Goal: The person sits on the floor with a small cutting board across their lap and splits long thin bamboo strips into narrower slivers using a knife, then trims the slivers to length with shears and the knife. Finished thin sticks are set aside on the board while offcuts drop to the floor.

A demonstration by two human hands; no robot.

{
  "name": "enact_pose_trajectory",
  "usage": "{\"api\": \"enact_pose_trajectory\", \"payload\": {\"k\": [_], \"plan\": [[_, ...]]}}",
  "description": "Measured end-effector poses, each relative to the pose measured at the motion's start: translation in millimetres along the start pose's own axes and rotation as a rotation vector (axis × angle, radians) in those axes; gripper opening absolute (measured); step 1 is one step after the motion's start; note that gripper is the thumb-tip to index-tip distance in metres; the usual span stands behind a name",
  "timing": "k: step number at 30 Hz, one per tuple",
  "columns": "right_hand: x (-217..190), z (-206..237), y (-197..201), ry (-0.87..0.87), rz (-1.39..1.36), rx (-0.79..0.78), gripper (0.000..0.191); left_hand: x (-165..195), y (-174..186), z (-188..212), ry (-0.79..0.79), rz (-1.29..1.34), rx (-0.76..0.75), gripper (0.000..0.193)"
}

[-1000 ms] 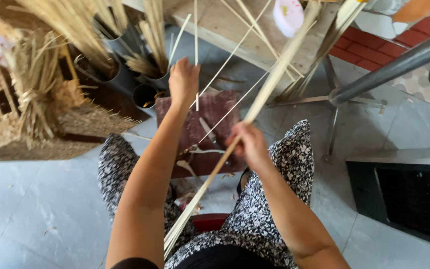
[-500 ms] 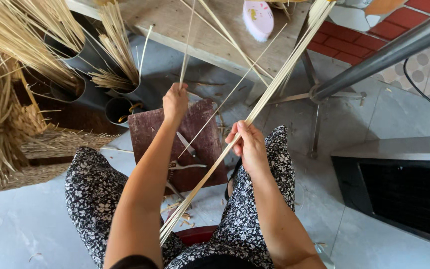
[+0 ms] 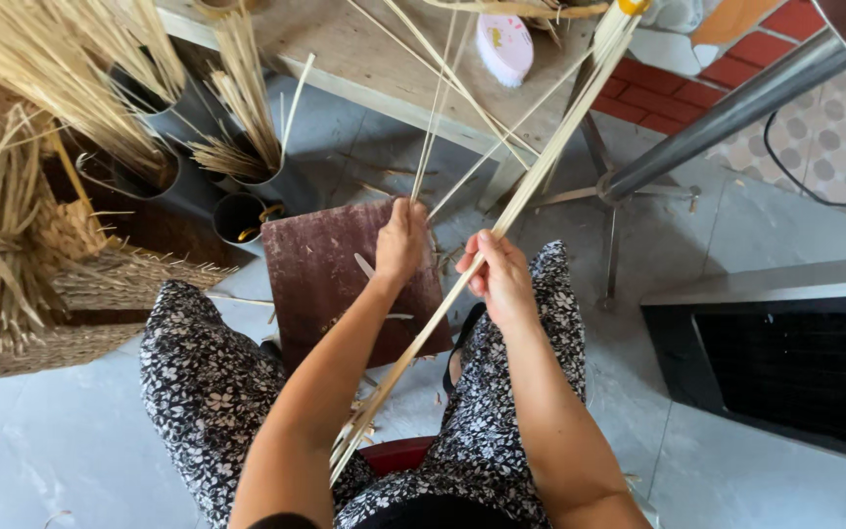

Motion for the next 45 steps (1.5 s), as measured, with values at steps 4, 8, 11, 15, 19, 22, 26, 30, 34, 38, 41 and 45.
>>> {"api": "enact_pose_trajectory", "payload": {"k": [4,8,11,15,19,22,26,30,34,38,41,45], "plan": [[-12.0,17.1,-14.6,0.048,0.003,-0.017,0.028,0.1,77.9,10.9,-0.038,0.34,0.044,0.032],[-59.7,43.2,-52.7,0.23,0.067,-0.027,0.029,-18.7,187.7,27.7,-0.049,0.483,0.09,0.029],[-110.5,72.1,-86.8,0.519,0.344,0.025,0.038,-44.2,254.9,35.9,0.003,0.6,0.216,0.026],[-148.0,99.4,-158.7,0.841,0.459,-0.06,0.028,-65.8,300.6,24.7,0.11,0.878,0.35,0.023],[-115.1,108.7,-223.9,0.983,0.577,-0.159,0.014,-73.9,330.0,28.6,0.061,0.838,0.488,0.025],[-51.3,112.5,-249.5,1.07,0.731,-0.21,0.007,-80.6,346.3,41.1,0.083,0.803,0.533,0.029],[30.4,88.2,-264.4,1.201,0.956,-0.174,0.007,-84.6,358.4,46.7,0.108,0.82,0.478,0.027],[60.4,24.2,-252.1,0.769,0.852,-0.102,0.021,-82.9,361.0,48.5,0.144,0.832,0.355,0.022],[12.2,-58.7,-243.7,0.563,0.795,0.092,0.021,-79.3,366.7,47.2,0.073,0.765,0.308,0.026],[-48.5,-104.4,-265.3,1.179,1.364,0.131,0.02,-82.6,370.2,39.5,0.123,0.794,0.255,0.027],[-54.0,-138.9,-277.8,0.995,1.592,0.217,0.025,-86.2,365.4,29.9,0.189,0.859,0.227,0.026],[-53.4,-171.2,-290.6,0.938,1.674,0.218,0.024,-94.4,359.8,17.6,0.243,0.814,0.201,0.026]]}}
Point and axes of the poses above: each hand's wrist, its own z-axis away from the middle knuckle, its own y-axis out of the back of the hand, x = y × z, the point moved 4 cm from there along -z, towards the middle knuckle, and after that the axes turned 12 degrees about x, right-handed, at the moved point
